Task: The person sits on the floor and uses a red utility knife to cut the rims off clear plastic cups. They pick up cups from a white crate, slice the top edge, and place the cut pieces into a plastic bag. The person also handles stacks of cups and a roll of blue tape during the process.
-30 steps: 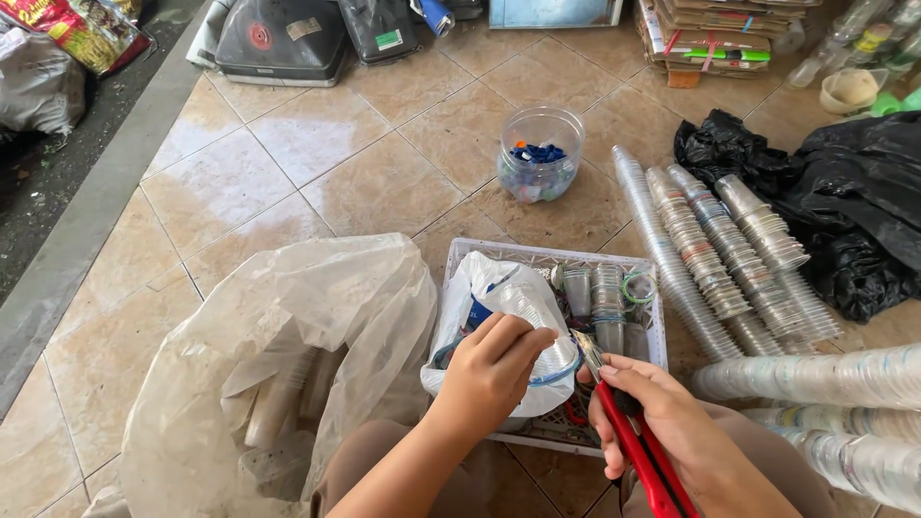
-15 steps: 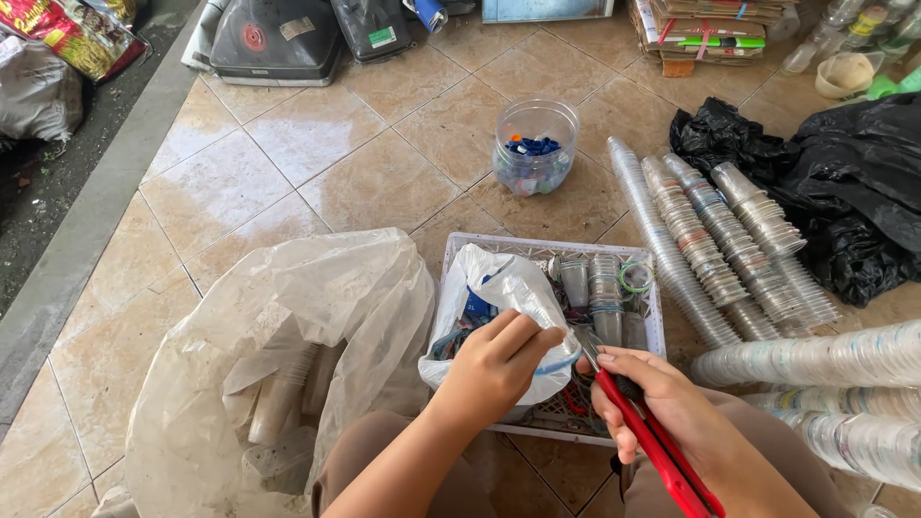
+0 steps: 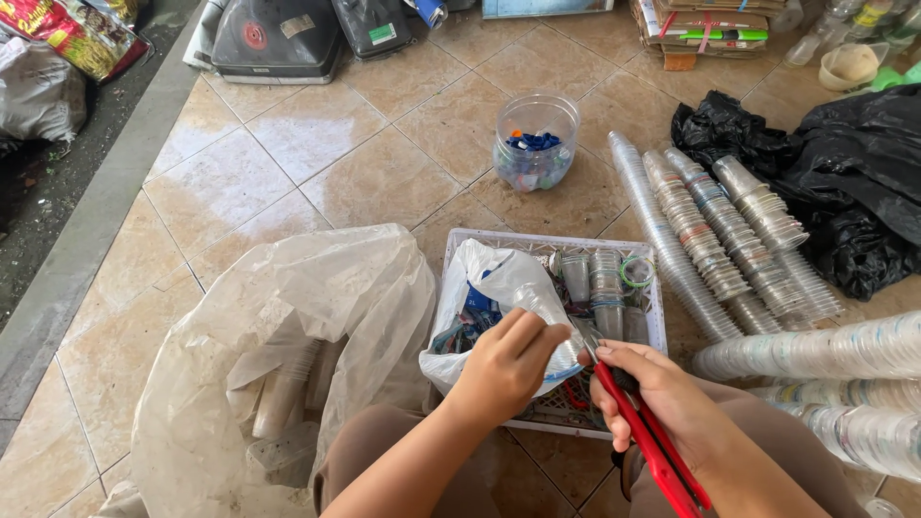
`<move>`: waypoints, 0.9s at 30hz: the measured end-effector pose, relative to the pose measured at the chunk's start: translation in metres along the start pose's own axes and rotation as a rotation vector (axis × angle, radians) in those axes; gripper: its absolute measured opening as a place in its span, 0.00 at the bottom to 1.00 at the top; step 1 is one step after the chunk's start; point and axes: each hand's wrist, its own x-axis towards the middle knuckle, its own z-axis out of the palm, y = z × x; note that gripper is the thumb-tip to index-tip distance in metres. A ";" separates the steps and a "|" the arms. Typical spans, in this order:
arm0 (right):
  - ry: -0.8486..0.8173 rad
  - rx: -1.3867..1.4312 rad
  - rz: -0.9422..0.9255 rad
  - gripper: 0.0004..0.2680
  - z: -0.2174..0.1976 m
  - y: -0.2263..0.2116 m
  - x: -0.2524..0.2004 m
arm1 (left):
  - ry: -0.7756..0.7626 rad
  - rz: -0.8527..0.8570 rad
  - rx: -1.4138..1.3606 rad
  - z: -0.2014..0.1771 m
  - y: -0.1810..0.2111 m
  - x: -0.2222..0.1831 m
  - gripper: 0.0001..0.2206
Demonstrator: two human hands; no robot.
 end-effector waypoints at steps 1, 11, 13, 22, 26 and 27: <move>-0.003 0.007 0.002 0.12 0.002 0.000 -0.001 | 0.022 -0.018 0.013 -0.001 0.000 0.001 0.11; 0.011 0.047 0.014 0.12 0.003 0.003 -0.002 | 0.017 0.004 0.056 0.000 0.003 0.002 0.10; 0.006 0.056 0.020 0.11 0.002 0.002 0.001 | 0.002 0.028 0.048 0.001 0.004 0.001 0.12; -0.031 0.036 -0.045 0.11 0.008 -0.001 -0.003 | 0.033 -0.013 0.019 0.002 0.007 0.004 0.12; -0.125 0.096 -0.243 0.10 -0.013 0.000 0.006 | 0.118 -0.144 -0.054 0.006 0.003 0.004 0.09; -0.129 0.095 -0.242 0.10 -0.013 -0.004 0.002 | 0.118 -0.145 -0.050 0.008 0.001 0.002 0.09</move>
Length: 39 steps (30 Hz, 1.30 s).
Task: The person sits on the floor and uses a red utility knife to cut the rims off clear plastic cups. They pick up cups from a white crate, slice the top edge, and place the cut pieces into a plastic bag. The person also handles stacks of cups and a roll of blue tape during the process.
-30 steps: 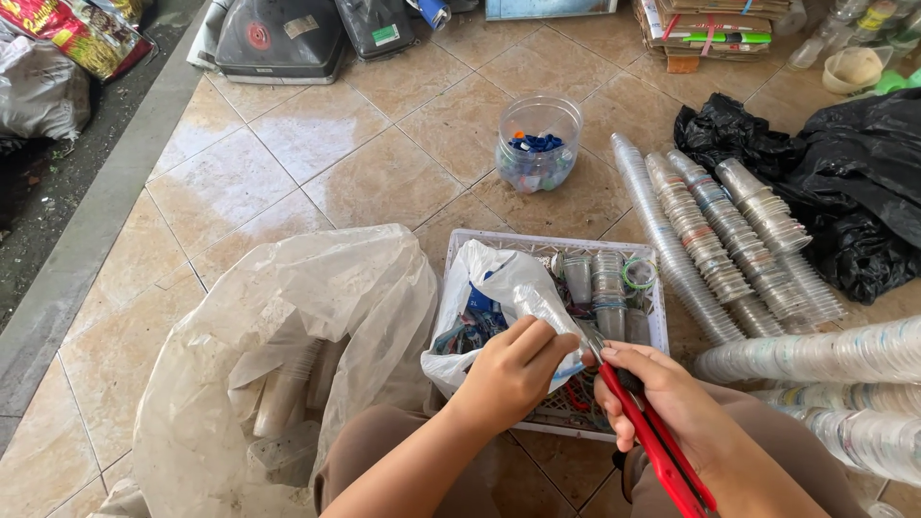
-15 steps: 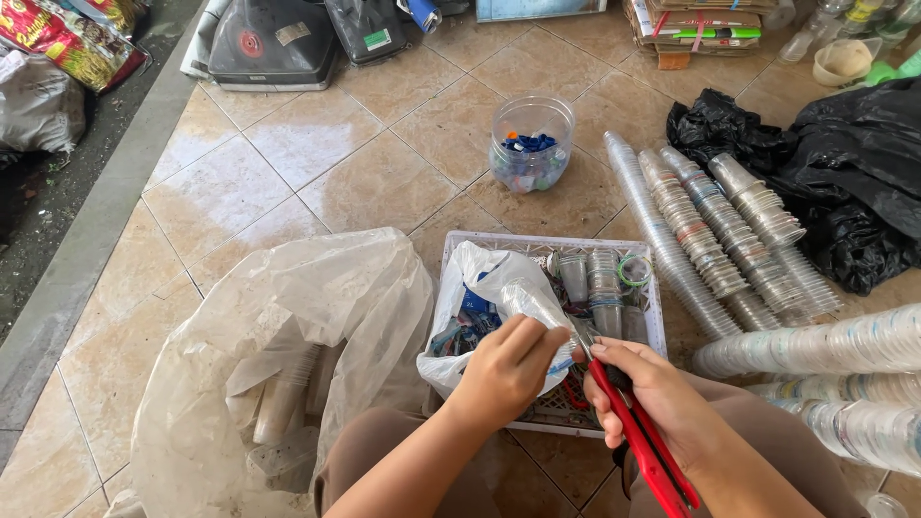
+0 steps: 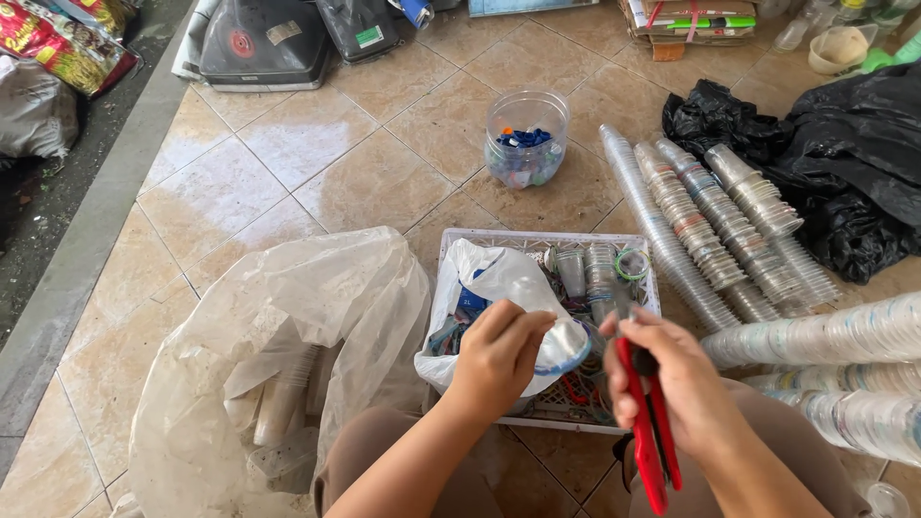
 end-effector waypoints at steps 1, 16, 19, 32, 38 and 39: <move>0.029 -0.049 -0.101 0.08 0.001 -0.004 -0.003 | 0.031 -0.135 -0.139 0.002 -0.002 -0.002 0.07; 0.286 -0.993 -0.448 0.06 0.019 -0.008 -0.013 | -0.122 -0.562 -0.770 0.006 -0.005 -0.008 0.07; 0.264 -1.054 -0.484 0.05 0.022 -0.009 -0.014 | -0.191 -0.625 -0.825 0.007 -0.009 -0.009 0.07; 0.215 -1.121 -0.450 0.05 0.027 -0.012 -0.017 | -0.264 -0.716 -0.897 0.008 -0.015 -0.010 0.04; 0.264 -1.097 -0.416 0.05 0.024 -0.011 -0.017 | -0.279 -0.727 -0.945 0.003 -0.018 -0.009 0.05; 0.263 -1.096 -0.415 0.05 0.026 -0.012 -0.018 | -0.279 -0.728 -0.944 0.006 -0.019 -0.012 0.05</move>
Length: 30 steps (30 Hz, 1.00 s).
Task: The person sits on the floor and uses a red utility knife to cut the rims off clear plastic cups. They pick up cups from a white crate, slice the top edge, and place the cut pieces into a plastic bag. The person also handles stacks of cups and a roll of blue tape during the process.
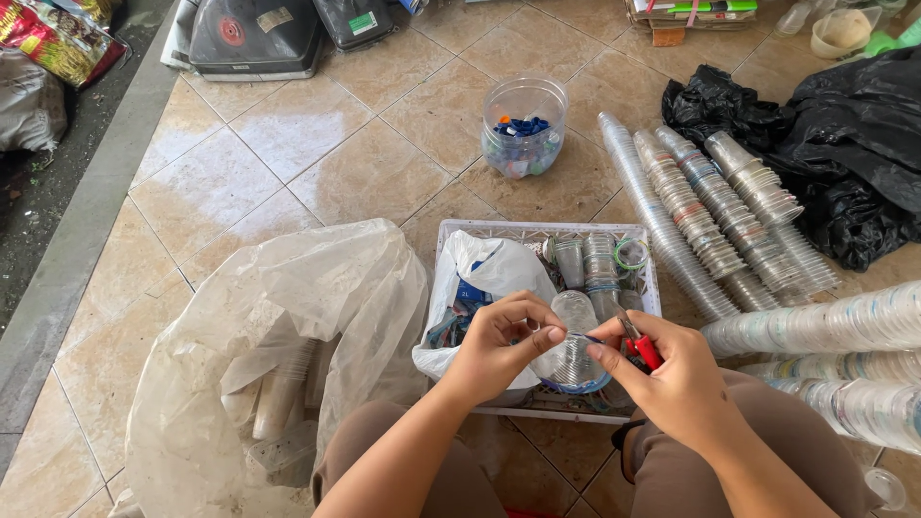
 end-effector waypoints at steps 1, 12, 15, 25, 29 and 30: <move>0.012 -0.005 0.001 0.04 0.000 -0.002 0.000 | 0.006 0.008 -0.019 0.001 -0.004 0.000 0.05; 0.065 0.007 0.072 0.05 0.003 0.010 0.001 | 0.060 0.132 -0.052 0.013 -0.014 0.001 0.04; 0.061 0.030 0.073 0.05 0.005 0.011 0.000 | 0.087 0.173 -0.098 0.014 -0.019 0.000 0.04; 0.048 0.094 -0.042 0.04 0.002 0.002 0.001 | 0.000 0.109 -0.119 0.002 -0.018 0.008 0.02; 0.075 0.092 -0.084 0.04 0.000 -0.003 0.001 | 0.031 -0.048 -0.156 -0.003 -0.026 0.008 0.16; 0.080 0.087 -0.082 0.04 0.000 0.000 0.001 | 0.025 -0.047 -0.161 -0.005 -0.027 0.009 0.16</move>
